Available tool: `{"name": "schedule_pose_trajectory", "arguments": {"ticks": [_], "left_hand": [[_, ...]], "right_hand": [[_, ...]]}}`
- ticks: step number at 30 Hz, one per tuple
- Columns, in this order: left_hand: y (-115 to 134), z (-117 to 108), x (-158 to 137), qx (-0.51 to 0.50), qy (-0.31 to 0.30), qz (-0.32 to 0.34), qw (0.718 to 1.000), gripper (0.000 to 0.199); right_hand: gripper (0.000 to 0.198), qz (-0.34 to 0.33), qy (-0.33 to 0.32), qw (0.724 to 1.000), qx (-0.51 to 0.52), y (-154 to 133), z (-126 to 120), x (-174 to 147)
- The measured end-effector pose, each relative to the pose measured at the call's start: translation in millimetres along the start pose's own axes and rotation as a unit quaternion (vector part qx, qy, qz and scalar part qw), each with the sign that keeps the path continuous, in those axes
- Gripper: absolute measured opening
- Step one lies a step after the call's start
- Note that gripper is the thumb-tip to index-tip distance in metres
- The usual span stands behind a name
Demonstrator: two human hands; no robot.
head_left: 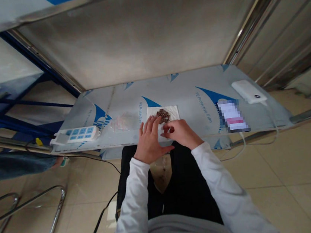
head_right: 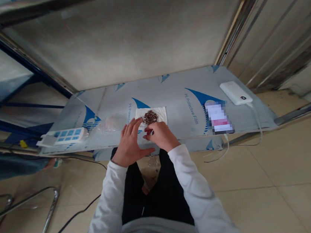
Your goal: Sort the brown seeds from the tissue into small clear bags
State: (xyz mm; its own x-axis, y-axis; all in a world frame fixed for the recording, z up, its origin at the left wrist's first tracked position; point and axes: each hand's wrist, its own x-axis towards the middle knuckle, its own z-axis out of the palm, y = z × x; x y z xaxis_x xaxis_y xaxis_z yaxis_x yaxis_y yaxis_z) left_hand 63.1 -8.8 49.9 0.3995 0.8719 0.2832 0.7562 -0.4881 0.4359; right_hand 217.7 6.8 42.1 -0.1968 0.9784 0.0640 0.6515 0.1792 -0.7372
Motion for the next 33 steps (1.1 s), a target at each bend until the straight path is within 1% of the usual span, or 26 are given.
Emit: {"name": "schedule_pose_trajectory", "arguments": {"ticks": [1, 2, 4, 6, 7, 8, 10, 11, 12, 13, 15, 16, 18, 21, 26, 30, 33], "left_hand": [[-2.4, 4.6, 0.9, -0.022, -0.006, 0.01, 1.0, 0.088], [-4.4, 9.6, 1.9, -0.045, -0.01, 0.009, 0.999, 0.082], [-7.5, 19.7, 3.3, -0.096, -0.008, -0.016, 0.995, 0.062], [-10.3, 28.3, 3.3, -0.144, 0.014, -0.054, 0.988, 0.042], [-12.0, 31.9, 2.8, -0.161, 0.035, -0.074, 0.984, 0.034], [-14.1, 35.1, 1.9, -0.172, 0.06, -0.094, 0.979, 0.028], [-18.9, 40.2, -0.5, -0.177, 0.107, -0.128, 0.97, 0.022], [-21.3, 42.1, -1.8, -0.175, 0.122, -0.141, 0.967, 0.021], [-23.4, 43.6, -3.0, -0.173, 0.13, -0.149, 0.965, 0.021], [-25.1, 44.6, -4.0, -0.172, 0.133, -0.153, 0.964, 0.021], [-27.3, 45.5, -5.2, -0.175, 0.131, -0.156, 0.963, 0.021], [-27.9, 45.6, -5.5, -0.177, 0.13, -0.157, 0.963, 0.021], [-28.9, 45.3, -5.6, -0.182, 0.126, -0.16, 0.962, 0.022], [-31.0, 45.9, -5.6, -0.19, 0.12, -0.173, 0.959, 0.023], [-36.7, 48.8, -5.9, -0.193, 0.111, -0.204, 0.953, 0.022], [-41.9, 50.6, -0.5, -0.188, 0.118, -0.2, 0.955, 0.021], [-44.2, 53.6, 9.7, -0.194, 0.13, -0.187, 0.954, 0.022]], "right_hand": [[0.009, -0.013, -0.011, 1.0, 0.009, -2.2, -1.7, -1.2], [0.006, -0.025, -0.02, 0.999, 0.015, -4.3, -2.3, -2.6], [0.007, -0.044, -0.033, 0.998, 0.022, -6.4, -1.4, -5.4], [0.009, -0.056, -0.026, 0.997, 0.038, -2.4, 0.6, -6.2], [0.009, -0.058, -0.005, 0.997, 0.051, 2.5, 1.5, -4.7], [0.01, -0.054, 0.031, 0.996, 0.063, 9.3, 2.5, -1.5], [0.013, -0.021, 0.113, 0.992, 0.055, 26.5, 5.7, 10.3], [0.014, 0.001, 0.138, 0.99, 0.03, 35.6, 8.5, 18.7], [0.019, 0.019, 0.14, 0.99, -0.007, 44.0, 12.2, 28.0], [0.025, 0.028, 0.121, 0.991, -0.048, 51.3, 16.7, 37.7], [0.033, 0.02, 0.059, 0.992, -0.111, 61.0, 27.3, 56.0], [0.031, 0.011, 0.037, 0.991, -0.13, 63.7, 32.4, 63.5], [0.025, 0.001, 0.02, 0.989, -0.148, 65.8, 40.5, 74.5], [0.02, 0.0, 0.017, 0.987, -0.163, 66.5, 44.7, 82.7], [0.019, 0.001, 0.025, 0.986, -0.163, 71.5, 40.7, 90.6], [0.019, 0.006, 0.054, 0.989, -0.137, 75.4, 36.2, 97.3], [0.018, 0.008, 0.085, 0.991, -0.101, 68.5, 28.5, 96.2]]}}
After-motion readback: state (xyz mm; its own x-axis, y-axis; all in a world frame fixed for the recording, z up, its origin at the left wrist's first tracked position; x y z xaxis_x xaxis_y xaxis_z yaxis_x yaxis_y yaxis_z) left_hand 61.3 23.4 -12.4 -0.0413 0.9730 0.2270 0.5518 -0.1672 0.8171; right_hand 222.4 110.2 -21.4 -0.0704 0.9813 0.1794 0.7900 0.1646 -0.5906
